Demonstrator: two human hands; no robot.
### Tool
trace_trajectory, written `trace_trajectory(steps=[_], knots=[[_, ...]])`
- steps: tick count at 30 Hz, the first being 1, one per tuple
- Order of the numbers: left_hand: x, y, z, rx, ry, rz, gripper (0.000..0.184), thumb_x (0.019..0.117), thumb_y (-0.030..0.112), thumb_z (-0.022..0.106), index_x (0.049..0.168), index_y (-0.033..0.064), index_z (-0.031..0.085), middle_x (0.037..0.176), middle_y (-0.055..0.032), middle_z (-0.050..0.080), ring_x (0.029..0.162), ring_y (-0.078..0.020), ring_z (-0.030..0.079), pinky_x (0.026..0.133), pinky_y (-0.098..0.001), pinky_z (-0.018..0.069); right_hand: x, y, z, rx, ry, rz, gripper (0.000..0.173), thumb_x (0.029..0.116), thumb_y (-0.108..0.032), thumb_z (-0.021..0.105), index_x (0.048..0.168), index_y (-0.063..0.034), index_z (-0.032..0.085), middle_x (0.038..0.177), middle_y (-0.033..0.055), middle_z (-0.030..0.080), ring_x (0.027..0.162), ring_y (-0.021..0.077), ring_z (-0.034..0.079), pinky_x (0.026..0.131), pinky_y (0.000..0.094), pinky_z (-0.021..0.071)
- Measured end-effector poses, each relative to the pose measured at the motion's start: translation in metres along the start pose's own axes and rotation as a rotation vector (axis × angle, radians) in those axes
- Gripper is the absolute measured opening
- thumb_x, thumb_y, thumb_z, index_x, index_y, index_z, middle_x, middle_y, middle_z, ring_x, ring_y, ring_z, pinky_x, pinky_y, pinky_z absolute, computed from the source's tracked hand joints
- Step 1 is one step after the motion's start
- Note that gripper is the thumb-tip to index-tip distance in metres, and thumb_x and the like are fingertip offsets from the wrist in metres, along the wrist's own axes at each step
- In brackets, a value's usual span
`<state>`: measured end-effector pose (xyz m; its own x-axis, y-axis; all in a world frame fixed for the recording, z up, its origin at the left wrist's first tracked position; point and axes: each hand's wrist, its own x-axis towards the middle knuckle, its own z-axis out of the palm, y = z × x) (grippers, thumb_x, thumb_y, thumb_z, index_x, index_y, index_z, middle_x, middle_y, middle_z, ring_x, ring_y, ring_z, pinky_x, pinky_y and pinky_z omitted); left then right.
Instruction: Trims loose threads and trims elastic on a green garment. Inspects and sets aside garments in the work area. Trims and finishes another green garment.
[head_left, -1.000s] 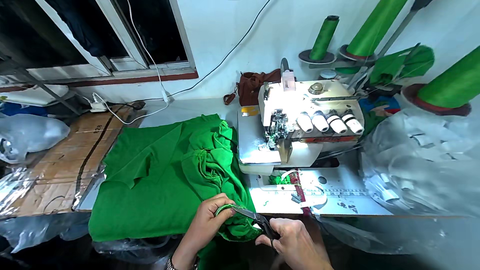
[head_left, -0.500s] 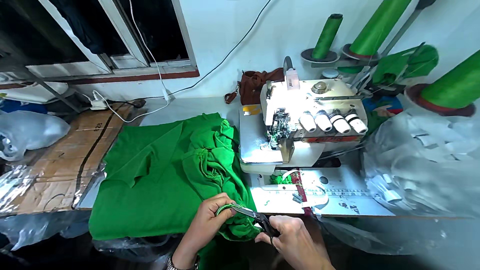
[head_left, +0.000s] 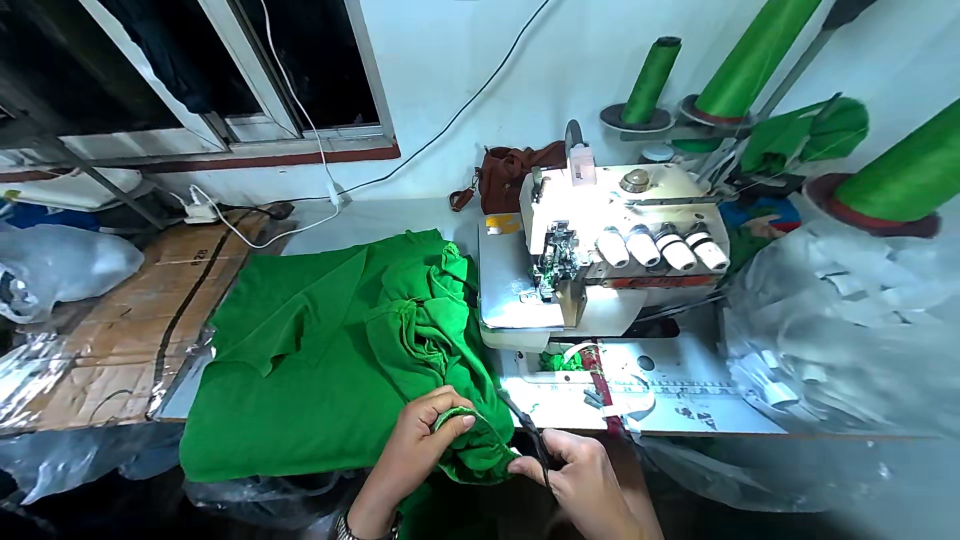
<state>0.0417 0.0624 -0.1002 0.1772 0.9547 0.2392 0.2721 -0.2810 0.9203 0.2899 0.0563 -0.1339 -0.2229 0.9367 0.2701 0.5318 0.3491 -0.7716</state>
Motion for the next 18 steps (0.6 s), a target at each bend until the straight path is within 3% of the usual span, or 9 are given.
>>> trace_trajectory(steps=[4, 7, 9, 11, 13, 15, 18], knots=[[0.001, 0.003, -0.001, -0.033, 0.012, -0.013, 0.017, 0.0986, 0.020, 0.063, 0.098, 0.0090, 0.076, 0.092, 0.0035, 0.068, 0.089, -0.0041, 0.064, 0.081, -0.0211, 0.0527, -0.005, -0.007, -0.002, 0.201, 0.057, 0.143, 0.050, 0.0785, -0.060, 0.079, 0.068, -0.0132, 0.062, 0.059, -0.0098, 0.051, 0.053, -0.0044, 0.044, 0.050, 0.0155, 0.0370], [0.001, 0.015, -0.004, -0.151, 0.052, -0.029, 0.018, 0.1004, 0.015, 0.059, 0.103, 0.0069, 0.075, 0.096, -0.0005, 0.073, 0.089, -0.0070, 0.068, 0.082, -0.0249, 0.0566, -0.008, -0.010, 0.000, 0.307, 0.092, 0.127, 0.042, 0.0801, -0.048, 0.082, 0.092, -0.0094, 0.071, 0.077, -0.0056, 0.064, 0.066, -0.0030, 0.056, 0.060, 0.0139, 0.0479], [0.000, 0.027, -0.007, -0.179, 0.048, -0.014, 0.022, 0.1024, 0.018, 0.057, 0.107, 0.0071, 0.075, 0.099, -0.0027, 0.074, 0.090, -0.0095, 0.070, 0.083, -0.0268, 0.0579, -0.005, -0.014, 0.003, 0.331, 0.105, 0.079, 0.052, 0.0812, -0.049, 0.082, 0.108, -0.0057, 0.070, 0.088, -0.0027, 0.066, 0.069, -0.0019, 0.056, 0.062, 0.0142, 0.0485], [0.000, 0.037, -0.009, -0.169, 0.010, 0.014, 0.026, 0.1045, 0.022, 0.055, 0.112, 0.0083, 0.076, 0.103, -0.0031, 0.075, 0.094, -0.0099, 0.070, 0.086, -0.0272, 0.0580, 0.003, -0.024, 0.006, 0.329, 0.108, 0.036, 0.059, 0.0810, -0.050, 0.081, 0.115, -0.0033, 0.070, 0.089, -0.0008, 0.065, 0.066, -0.0014, 0.053, 0.060, 0.0152, 0.0479], [0.001, 0.045, -0.010, -0.176, -0.005, 0.026, 0.029, 0.1057, 0.025, 0.053, 0.117, 0.0098, 0.075, 0.110, -0.0033, 0.074, 0.100, -0.0104, 0.069, 0.090, -0.0282, 0.0566, 0.016, -0.039, 0.007, 0.291, 0.103, -0.005, 0.046, 0.0838, -0.044, 0.080, 0.107, -0.0047, 0.073, 0.084, -0.0003, 0.066, 0.064, 0.0003, 0.054, 0.059, 0.0172, 0.0480], [0.003, 0.051, -0.010, -0.247, 0.022, 0.011, 0.031, 0.1062, 0.024, 0.051, 0.125, 0.0105, 0.070, 0.119, -0.0061, 0.071, 0.106, -0.0141, 0.067, 0.094, -0.0322, 0.0552, 0.032, -0.054, 0.004, 0.227, 0.113, 0.008, 0.026, 0.0848, -0.033, 0.076, 0.089, -0.0077, 0.074, 0.073, -0.0006, 0.066, 0.062, 0.0030, 0.058, 0.059, 0.0204, 0.0493], [0.002, 0.060, -0.010, -0.451, 0.146, -0.086, 0.036, 0.1031, 0.011, 0.044, 0.135, 0.0094, 0.061, 0.119, -0.0111, 0.069, 0.102, -0.0171, 0.069, 0.090, -0.0351, 0.0586, 0.059, -0.066, -0.008, 0.197, 0.148, 0.077, 0.013, 0.0839, -0.021, 0.076, 0.081, -0.0091, 0.070, 0.068, -0.0008, 0.063, 0.061, 0.0067, 0.058, 0.059, 0.0268, 0.0494]])
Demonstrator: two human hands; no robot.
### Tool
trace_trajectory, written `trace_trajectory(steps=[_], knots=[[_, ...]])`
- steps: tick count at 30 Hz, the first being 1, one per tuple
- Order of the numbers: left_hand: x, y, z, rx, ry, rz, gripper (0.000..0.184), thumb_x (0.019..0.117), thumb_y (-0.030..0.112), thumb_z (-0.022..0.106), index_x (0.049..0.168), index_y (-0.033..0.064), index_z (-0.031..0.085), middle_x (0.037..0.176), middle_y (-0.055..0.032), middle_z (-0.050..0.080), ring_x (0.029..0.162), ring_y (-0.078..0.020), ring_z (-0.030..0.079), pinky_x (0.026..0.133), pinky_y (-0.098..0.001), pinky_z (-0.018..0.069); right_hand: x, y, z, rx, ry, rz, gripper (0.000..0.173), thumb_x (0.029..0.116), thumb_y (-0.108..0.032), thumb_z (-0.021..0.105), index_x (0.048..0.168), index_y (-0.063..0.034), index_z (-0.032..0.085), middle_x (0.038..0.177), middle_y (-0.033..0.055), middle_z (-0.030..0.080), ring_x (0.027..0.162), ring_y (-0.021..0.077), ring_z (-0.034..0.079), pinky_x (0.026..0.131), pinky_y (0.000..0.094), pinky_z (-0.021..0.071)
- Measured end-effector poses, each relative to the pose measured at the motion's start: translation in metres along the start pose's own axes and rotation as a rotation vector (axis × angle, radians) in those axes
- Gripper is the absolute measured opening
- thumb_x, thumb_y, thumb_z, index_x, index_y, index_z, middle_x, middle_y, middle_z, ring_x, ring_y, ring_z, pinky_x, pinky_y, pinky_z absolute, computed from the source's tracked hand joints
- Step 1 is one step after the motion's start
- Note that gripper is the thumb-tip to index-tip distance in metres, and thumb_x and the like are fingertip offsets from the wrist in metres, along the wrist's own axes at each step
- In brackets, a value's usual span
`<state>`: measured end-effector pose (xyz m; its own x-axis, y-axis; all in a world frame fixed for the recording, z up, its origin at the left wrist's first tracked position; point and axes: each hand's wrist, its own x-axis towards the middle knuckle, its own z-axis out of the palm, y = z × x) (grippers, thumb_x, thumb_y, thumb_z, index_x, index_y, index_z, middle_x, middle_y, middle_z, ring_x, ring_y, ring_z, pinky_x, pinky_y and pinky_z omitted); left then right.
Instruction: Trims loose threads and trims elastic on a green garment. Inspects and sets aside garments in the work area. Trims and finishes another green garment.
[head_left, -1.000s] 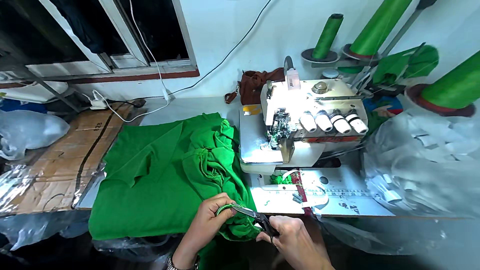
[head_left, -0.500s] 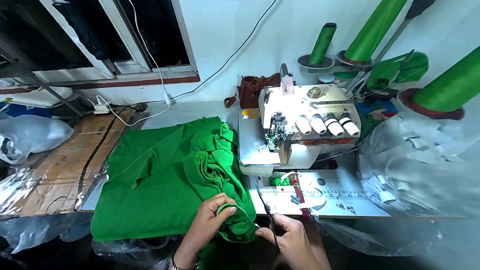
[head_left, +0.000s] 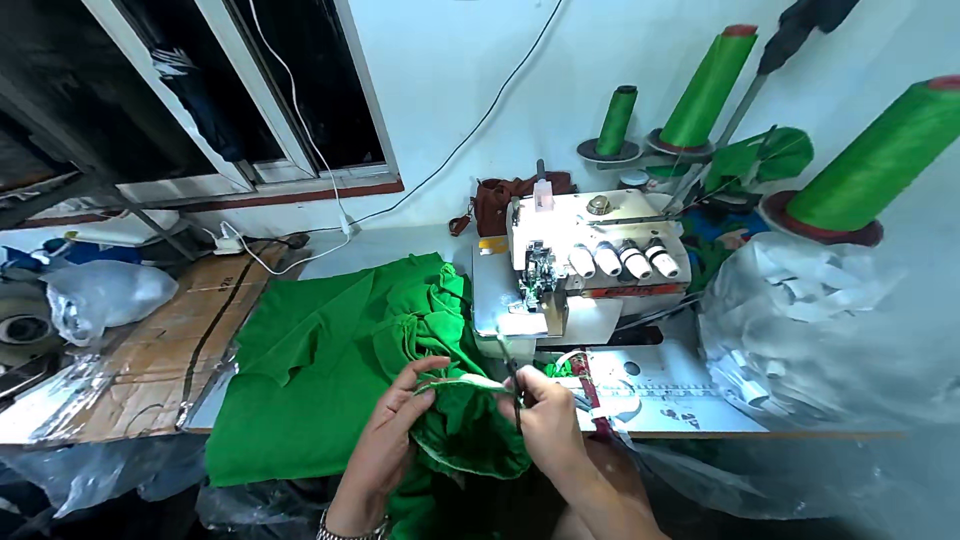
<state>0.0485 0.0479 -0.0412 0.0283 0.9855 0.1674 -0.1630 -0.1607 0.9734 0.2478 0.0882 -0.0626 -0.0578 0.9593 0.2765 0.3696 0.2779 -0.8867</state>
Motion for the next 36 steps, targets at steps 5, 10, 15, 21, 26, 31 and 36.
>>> trace_trajectory(steps=[5, 10, 15, 21, 26, 31, 36], knots=[[-0.005, -0.008, -0.004, -0.235, 0.154, -0.094, 0.042, 0.1038, 0.008, 0.034, 0.138, 0.0109, 0.058, 0.122, -0.0122, 0.068, 0.104, -0.0182, 0.069, 0.091, -0.0366, 0.0586, 0.017, 0.003, -0.009, -0.037, 0.010, 0.098, 0.014, 0.0831, -0.015, 0.081, 0.087, -0.0113, 0.068, 0.071, -0.0015, 0.062, 0.062, 0.0100, 0.057, 0.062, 0.0324, 0.0504], [-0.006, -0.013, 0.001, -0.297, 0.265, -0.093, 0.041, 0.1056, 0.006, 0.030, 0.131, 0.0103, 0.062, 0.120, -0.0098, 0.069, 0.104, -0.0169, 0.069, 0.091, -0.0364, 0.0586, 0.000, 0.019, -0.010, -0.055, -0.031, 0.130, 0.018, 0.0850, -0.023, 0.079, 0.092, -0.0087, 0.072, 0.078, 0.0007, 0.065, 0.066, 0.0102, 0.058, 0.066, 0.0308, 0.0512], [-0.005, -0.018, 0.004, -0.297, 0.250, -0.103, 0.040, 0.1051, 0.005, 0.032, 0.131, 0.0068, 0.062, 0.121, -0.0123, 0.068, 0.105, -0.0186, 0.069, 0.091, -0.0370, 0.0585, -0.013, 0.030, -0.008, -0.012, 0.002, 0.175, 0.019, 0.0864, -0.025, 0.077, 0.093, -0.0082, 0.072, 0.080, -0.0005, 0.067, 0.070, 0.0067, 0.061, 0.067, 0.0263, 0.0523], [-0.005, -0.021, 0.005, -0.273, 0.270, -0.118, 0.042, 0.1041, 0.005, 0.033, 0.136, 0.0082, 0.061, 0.128, -0.0114, 0.066, 0.109, -0.0186, 0.067, 0.093, -0.0365, 0.0572, -0.018, 0.029, -0.003, 0.101, -0.032, 0.268, 0.014, 0.0859, -0.020, 0.076, 0.088, -0.0075, 0.072, 0.073, -0.0026, 0.066, 0.065, 0.0026, 0.060, 0.063, 0.0211, 0.0502], [-0.007, -0.022, 0.001, -0.281, 0.229, -0.087, 0.041, 0.1018, 0.005, 0.039, 0.137, 0.0073, 0.060, 0.128, -0.0141, 0.065, 0.110, -0.0206, 0.067, 0.094, -0.0379, 0.0574, -0.017, 0.029, -0.002, 0.162, 0.003, 0.257, 0.010, 0.0869, -0.015, 0.076, 0.087, -0.0063, 0.071, 0.071, -0.0031, 0.065, 0.063, 0.0009, 0.059, 0.061, 0.0189, 0.0496], [-0.010, -0.026, -0.003, -0.261, 0.173, -0.086, 0.041, 0.0980, 0.004, 0.044, 0.135, 0.0020, 0.061, 0.126, -0.0174, 0.066, 0.107, -0.0216, 0.069, 0.091, -0.0371, 0.0587, -0.015, 0.034, -0.002, 0.167, 0.046, 0.212, 0.008, 0.0861, -0.014, 0.075, 0.086, -0.0064, 0.072, 0.068, -0.0045, 0.063, 0.059, -0.0009, 0.056, 0.057, 0.0163, 0.0469], [-0.014, -0.026, -0.005, -0.186, 0.122, -0.075, 0.039, 0.0985, 0.006, 0.048, 0.134, 0.0001, 0.062, 0.128, -0.0166, 0.066, 0.108, -0.0208, 0.068, 0.092, -0.0354, 0.0584, -0.014, 0.035, -0.002, 0.194, 0.048, 0.218, 0.007, 0.0867, -0.013, 0.075, 0.087, -0.0066, 0.071, 0.069, -0.0044, 0.064, 0.060, -0.0008, 0.056, 0.058, 0.0159, 0.0469]])
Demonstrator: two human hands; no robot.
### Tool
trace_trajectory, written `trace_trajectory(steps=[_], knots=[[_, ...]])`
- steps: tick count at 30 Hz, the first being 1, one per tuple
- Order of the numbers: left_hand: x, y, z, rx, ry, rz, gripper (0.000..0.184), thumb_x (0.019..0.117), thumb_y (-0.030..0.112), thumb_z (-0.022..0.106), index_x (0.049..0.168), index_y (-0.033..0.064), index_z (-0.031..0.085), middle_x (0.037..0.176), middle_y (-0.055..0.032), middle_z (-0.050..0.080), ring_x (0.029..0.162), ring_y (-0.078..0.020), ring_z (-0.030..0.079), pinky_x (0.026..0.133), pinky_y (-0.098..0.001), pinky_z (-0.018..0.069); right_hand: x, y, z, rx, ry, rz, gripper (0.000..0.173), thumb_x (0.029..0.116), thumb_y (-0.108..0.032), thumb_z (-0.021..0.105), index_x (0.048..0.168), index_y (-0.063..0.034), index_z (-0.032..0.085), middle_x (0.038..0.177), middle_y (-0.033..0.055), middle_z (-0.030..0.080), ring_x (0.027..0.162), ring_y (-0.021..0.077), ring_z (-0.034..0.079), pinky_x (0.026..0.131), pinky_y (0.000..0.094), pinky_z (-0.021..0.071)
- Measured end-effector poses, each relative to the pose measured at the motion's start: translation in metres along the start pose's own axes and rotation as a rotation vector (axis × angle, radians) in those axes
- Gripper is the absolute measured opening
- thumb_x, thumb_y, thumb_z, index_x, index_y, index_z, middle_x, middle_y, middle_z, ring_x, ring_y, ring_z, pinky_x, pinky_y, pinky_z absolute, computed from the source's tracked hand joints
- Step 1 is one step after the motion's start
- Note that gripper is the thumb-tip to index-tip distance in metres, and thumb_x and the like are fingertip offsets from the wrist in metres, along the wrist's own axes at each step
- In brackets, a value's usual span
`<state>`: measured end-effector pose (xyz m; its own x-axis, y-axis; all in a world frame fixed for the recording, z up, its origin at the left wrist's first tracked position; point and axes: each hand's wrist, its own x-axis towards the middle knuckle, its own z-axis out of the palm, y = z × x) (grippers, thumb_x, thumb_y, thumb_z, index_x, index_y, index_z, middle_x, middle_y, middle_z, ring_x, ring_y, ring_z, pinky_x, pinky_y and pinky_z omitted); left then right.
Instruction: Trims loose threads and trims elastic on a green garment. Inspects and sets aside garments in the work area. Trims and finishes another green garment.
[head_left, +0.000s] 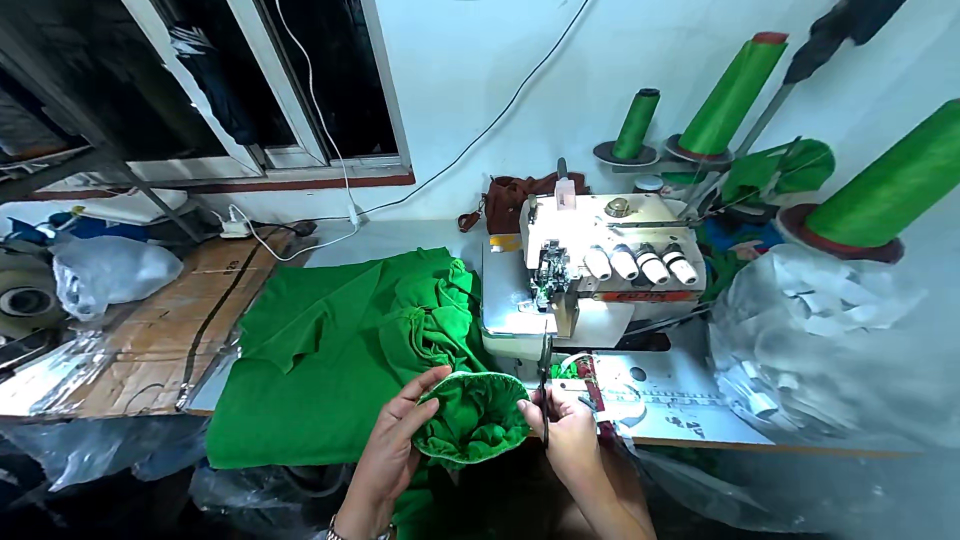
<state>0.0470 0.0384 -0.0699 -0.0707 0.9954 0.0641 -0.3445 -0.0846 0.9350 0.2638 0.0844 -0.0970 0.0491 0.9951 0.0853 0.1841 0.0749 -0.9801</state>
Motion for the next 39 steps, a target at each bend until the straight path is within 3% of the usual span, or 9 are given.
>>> trace_trajectory(steps=[7, 10, 13, 17, 20, 22, 30, 36, 39], knots=[[-0.003, 0.007, -0.005, 0.180, -0.071, 0.041, 0.036, 0.0991, 0.010, 0.050, 0.130, -0.0007, 0.065, 0.124, -0.0158, 0.069, 0.110, -0.0213, 0.067, 0.095, -0.0362, 0.0561, 0.001, 0.001, 0.002, 0.033, 0.041, -0.019, 0.005, 0.0857, -0.008, 0.075, 0.085, -0.0057, 0.071, 0.068, -0.0039, 0.064, 0.059, -0.0017, 0.056, 0.056, 0.0144, 0.0467], [-0.008, 0.014, 0.001, 0.771, -0.048, 0.186, 0.032, 0.0967, 0.032, 0.064, 0.122, 0.0124, 0.071, 0.122, -0.0018, 0.067, 0.110, -0.0137, 0.064, 0.092, -0.0332, 0.0559, 0.005, 0.000, 0.000, 0.062, 0.011, -0.073, 0.006, 0.0851, -0.008, 0.075, 0.083, -0.0054, 0.070, 0.068, -0.0041, 0.064, 0.059, -0.0024, 0.056, 0.057, 0.0133, 0.0469], [-0.005, 0.018, 0.024, 1.284, 0.009, 0.387, 0.054, 0.0854, 0.045, 0.075, 0.130, 0.0148, 0.068, 0.141, -0.0131, 0.057, 0.129, -0.0408, 0.052, 0.097, -0.0628, 0.0479, 0.010, -0.005, 0.001, 0.122, -0.103, -0.118, 0.005, 0.0849, -0.011, 0.074, 0.083, -0.0069, 0.071, 0.070, -0.0044, 0.065, 0.060, -0.0017, 0.057, 0.057, 0.0140, 0.0478], [0.022, 0.014, 0.037, 1.154, -0.260, 0.303, 0.054, 0.0936, 0.029, 0.071, 0.144, 0.0171, 0.057, 0.131, 0.0000, 0.066, 0.124, -0.0172, 0.059, 0.104, -0.0432, 0.0499, 0.008, -0.016, 0.009, 0.204, -0.181, -0.158, 0.003, 0.0841, -0.009, 0.074, 0.085, -0.0070, 0.072, 0.072, -0.0046, 0.067, 0.061, -0.0021, 0.059, 0.058, 0.0134, 0.0493], [0.039, 0.007, 0.035, 1.016, -0.236, 0.292, 0.017, 0.0938, 0.018, 0.070, 0.109, 0.0143, 0.076, 0.094, 0.0029, 0.067, 0.087, -0.0059, 0.065, 0.080, -0.0260, 0.0560, 0.004, -0.014, 0.015, 0.220, -0.100, -0.156, 0.010, 0.0844, -0.010, 0.074, 0.093, -0.0045, 0.071, 0.077, -0.0026, 0.069, 0.060, -0.0006, 0.058, 0.056, 0.0144, 0.0485], [0.043, 0.008, 0.034, 0.966, -0.174, 0.336, 0.009, 0.0934, 0.017, 0.069, 0.098, 0.0151, 0.076, 0.086, 0.0054, 0.064, 0.081, -0.0038, 0.062, 0.074, -0.0218, 0.0546, -0.002, -0.007, 0.019, 0.201, -0.053, -0.150, 0.019, 0.0832, -0.011, 0.075, 0.099, -0.0021, 0.069, 0.077, -0.0035, 0.067, 0.057, -0.0022, 0.052, 0.052, 0.0132, 0.0438], [0.039, 0.030, 0.019, 0.869, 0.173, 0.328, 0.005, 0.0955, 0.014, 0.066, 0.096, 0.0134, 0.071, 0.089, 0.0049, 0.068, 0.076, -0.0043, 0.062, 0.066, -0.0241, 0.0523, -0.029, 0.003, 0.033, 0.192, -0.133, 0.090, 0.013, 0.0816, -0.007, 0.071, 0.094, -0.0033, 0.068, 0.079, -0.0029, 0.067, 0.064, -0.0017, 0.058, 0.060, 0.0148, 0.0488], [0.029, 0.035, 0.003, 0.912, 0.329, 0.326, 0.010, 0.0981, 0.020, 0.061, 0.095, 0.0154, 0.069, 0.074, 0.0060, 0.062, 0.063, -0.0044, 0.056, 0.056, -0.0222, 0.0457, -0.002, -0.014, 0.022, 0.172, -0.035, -0.012, 0.007, 0.0853, -0.008, 0.069, 0.091, -0.0042, 0.070, 0.075, -0.0023, 0.068, 0.061, 0.0004, 0.058, 0.056, 0.0164, 0.0476], [0.020, 0.041, 0.008, 1.319, 0.338, 0.416, 0.021, 0.0917, 0.014, 0.071, 0.111, 0.0060, 0.071, 0.110, -0.0105, 0.068, 0.099, -0.0306, 0.067, 0.078, -0.0537, 0.0562, 0.016, -0.023, 0.011, 0.156, -0.035, -0.106, 0.001, 0.0862, -0.008, 0.070, 0.086, -0.0071, 0.069, 0.068, -0.0041, 0.064, 0.057, -0.0003, 0.056, 0.054, 0.0157, 0.0456]])
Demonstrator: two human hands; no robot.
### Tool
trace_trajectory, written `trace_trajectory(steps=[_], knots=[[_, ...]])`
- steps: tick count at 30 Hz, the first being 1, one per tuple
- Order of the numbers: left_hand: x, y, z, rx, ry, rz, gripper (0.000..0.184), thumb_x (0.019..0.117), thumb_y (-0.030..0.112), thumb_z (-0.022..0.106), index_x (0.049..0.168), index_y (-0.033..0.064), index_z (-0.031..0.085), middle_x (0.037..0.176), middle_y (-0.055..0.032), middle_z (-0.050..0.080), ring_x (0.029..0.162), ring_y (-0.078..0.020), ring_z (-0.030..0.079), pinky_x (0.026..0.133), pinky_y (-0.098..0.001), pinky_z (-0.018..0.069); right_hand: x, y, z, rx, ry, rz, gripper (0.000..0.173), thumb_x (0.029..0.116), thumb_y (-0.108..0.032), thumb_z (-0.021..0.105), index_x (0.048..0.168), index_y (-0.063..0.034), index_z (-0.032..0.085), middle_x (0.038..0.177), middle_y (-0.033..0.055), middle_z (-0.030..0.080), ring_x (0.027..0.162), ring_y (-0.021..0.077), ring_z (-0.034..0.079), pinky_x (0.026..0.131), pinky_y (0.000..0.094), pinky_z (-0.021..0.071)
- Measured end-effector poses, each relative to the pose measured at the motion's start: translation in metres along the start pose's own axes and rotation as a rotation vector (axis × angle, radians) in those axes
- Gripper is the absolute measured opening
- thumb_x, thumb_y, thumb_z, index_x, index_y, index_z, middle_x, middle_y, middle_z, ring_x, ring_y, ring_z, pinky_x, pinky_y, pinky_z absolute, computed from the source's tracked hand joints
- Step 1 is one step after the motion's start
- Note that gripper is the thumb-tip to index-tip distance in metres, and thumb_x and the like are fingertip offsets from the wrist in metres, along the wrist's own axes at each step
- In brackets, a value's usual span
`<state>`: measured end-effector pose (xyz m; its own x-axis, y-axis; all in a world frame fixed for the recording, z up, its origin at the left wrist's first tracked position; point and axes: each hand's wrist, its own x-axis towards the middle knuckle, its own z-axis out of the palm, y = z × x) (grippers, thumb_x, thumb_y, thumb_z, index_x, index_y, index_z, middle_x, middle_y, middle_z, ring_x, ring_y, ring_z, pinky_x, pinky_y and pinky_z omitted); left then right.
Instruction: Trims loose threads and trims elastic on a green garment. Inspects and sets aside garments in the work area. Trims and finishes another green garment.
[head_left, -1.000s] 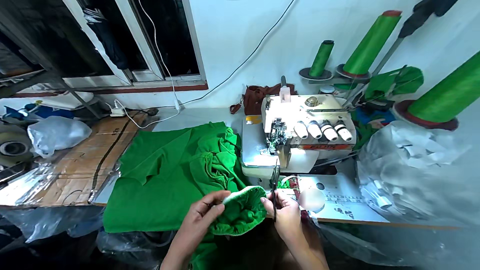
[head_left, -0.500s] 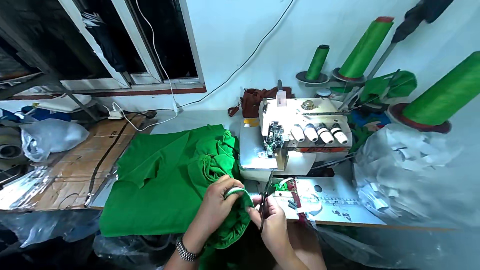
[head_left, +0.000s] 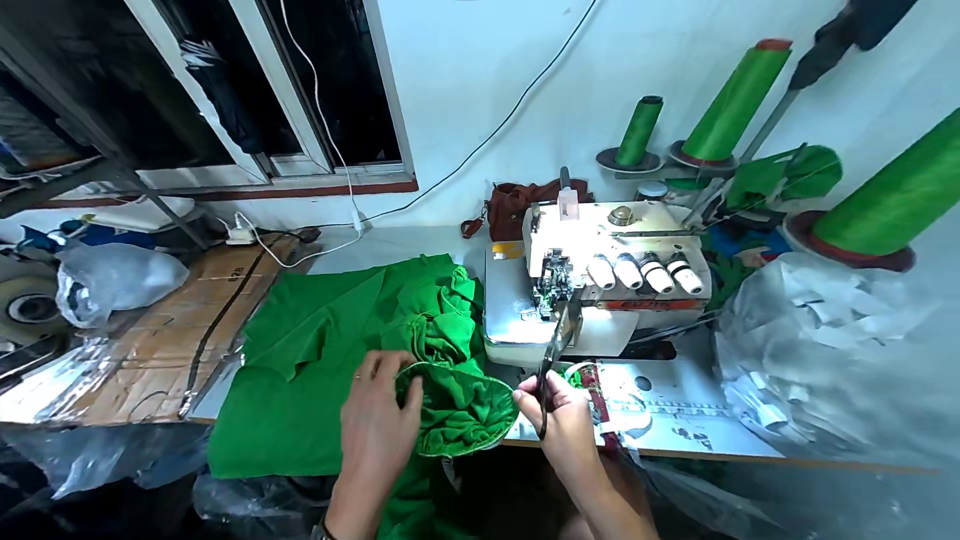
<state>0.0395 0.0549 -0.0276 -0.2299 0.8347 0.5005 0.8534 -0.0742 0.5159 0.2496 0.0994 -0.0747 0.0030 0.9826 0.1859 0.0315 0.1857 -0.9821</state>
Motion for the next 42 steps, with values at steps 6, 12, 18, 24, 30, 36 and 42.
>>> trace_trajectory(steps=[6, 12, 18, 24, 30, 36, 42], knots=[[0.020, 0.021, 0.025, -0.043, -0.395, 0.445, 0.043, 0.0908, 0.024, 0.074, 0.133, 0.0185, 0.067, 0.119, 0.0013, 0.072, 0.121, -0.0210, 0.064, 0.114, -0.0653, 0.0341, 0.006, -0.018, 0.010, 0.066, -0.094, -0.034, 0.004, 0.0851, -0.005, 0.072, 0.087, -0.0073, 0.068, 0.069, -0.0027, 0.065, 0.058, 0.0021, 0.059, 0.057, 0.0167, 0.0494], [0.054, 0.023, 0.010, -0.111, -0.348, 0.313, 0.014, 0.0988, 0.016, 0.063, 0.094, 0.0085, 0.073, 0.090, -0.0034, 0.067, 0.083, -0.0167, 0.067, 0.074, -0.0388, 0.0573, -0.010, -0.014, 0.017, 0.019, 0.076, -0.136, 0.012, 0.0857, -0.012, 0.076, 0.091, -0.0040, 0.068, 0.073, -0.0026, 0.067, 0.058, -0.0010, 0.058, 0.054, 0.0144, 0.0487], [0.067, 0.053, -0.019, -0.056, -0.080, 0.047, 0.008, 0.1003, 0.006, 0.059, 0.101, 0.0013, 0.065, 0.097, -0.0117, 0.064, 0.074, -0.0195, 0.062, 0.066, -0.0387, 0.0551, -0.040, -0.017, 0.048, 0.235, -0.029, -0.182, 0.041, 0.0835, -0.019, 0.082, 0.108, 0.0044, 0.060, 0.085, 0.0009, 0.066, 0.060, -0.0013, 0.055, 0.053, 0.0138, 0.0477], [0.064, 0.066, -0.026, -0.150, -0.016, -0.088, 0.008, 0.1033, 0.008, 0.054, 0.106, 0.0029, 0.059, 0.088, -0.0085, 0.058, 0.063, -0.0147, 0.053, 0.057, -0.0325, 0.0481, -0.029, -0.022, 0.079, 0.147, 0.159, -0.227, 0.045, 0.0781, -0.016, 0.081, 0.111, 0.0052, 0.060, 0.099, 0.0068, 0.068, 0.093, 0.0032, 0.066, 0.084, 0.0176, 0.0551], [0.053, 0.031, -0.029, -0.318, -0.047, -0.088, 0.009, 0.1017, 0.006, 0.053, 0.107, 0.0076, 0.061, 0.090, -0.0035, 0.062, 0.062, -0.0107, 0.053, 0.056, -0.0293, 0.0464, -0.010, -0.032, 0.039, 0.348, 0.052, -0.121, 0.009, 0.0856, 0.001, 0.067, 0.095, 0.0007, 0.065, 0.076, -0.0006, 0.065, 0.064, 0.0010, 0.060, 0.058, 0.0156, 0.0501], [0.030, -0.008, -0.001, -0.128, -0.389, -0.119, 0.019, 0.1006, 0.006, 0.055, 0.108, 0.0067, 0.073, 0.108, -0.0101, 0.068, 0.099, -0.0241, 0.066, 0.089, -0.0458, 0.0542, -0.002, -0.008, -0.006, 0.265, -0.019, 0.115, 0.002, 0.0841, -0.008, 0.072, 0.085, -0.0057, 0.072, 0.071, -0.0018, 0.065, 0.060, 0.0031, 0.057, 0.056, 0.0193, 0.0458], [0.009, 0.025, 0.027, -0.117, -0.220, 0.372, 0.030, 0.0978, 0.010, 0.054, 0.121, 0.0135, 0.073, 0.118, -0.0041, 0.071, 0.115, -0.0251, 0.065, 0.095, -0.0458, 0.0551, -0.008, 0.002, -0.005, 0.329, -0.074, 0.130, 0.005, 0.0828, -0.006, 0.072, 0.088, -0.0042, 0.072, 0.076, -0.0003, 0.069, 0.069, 0.0036, 0.064, 0.065, 0.0196, 0.0532]])
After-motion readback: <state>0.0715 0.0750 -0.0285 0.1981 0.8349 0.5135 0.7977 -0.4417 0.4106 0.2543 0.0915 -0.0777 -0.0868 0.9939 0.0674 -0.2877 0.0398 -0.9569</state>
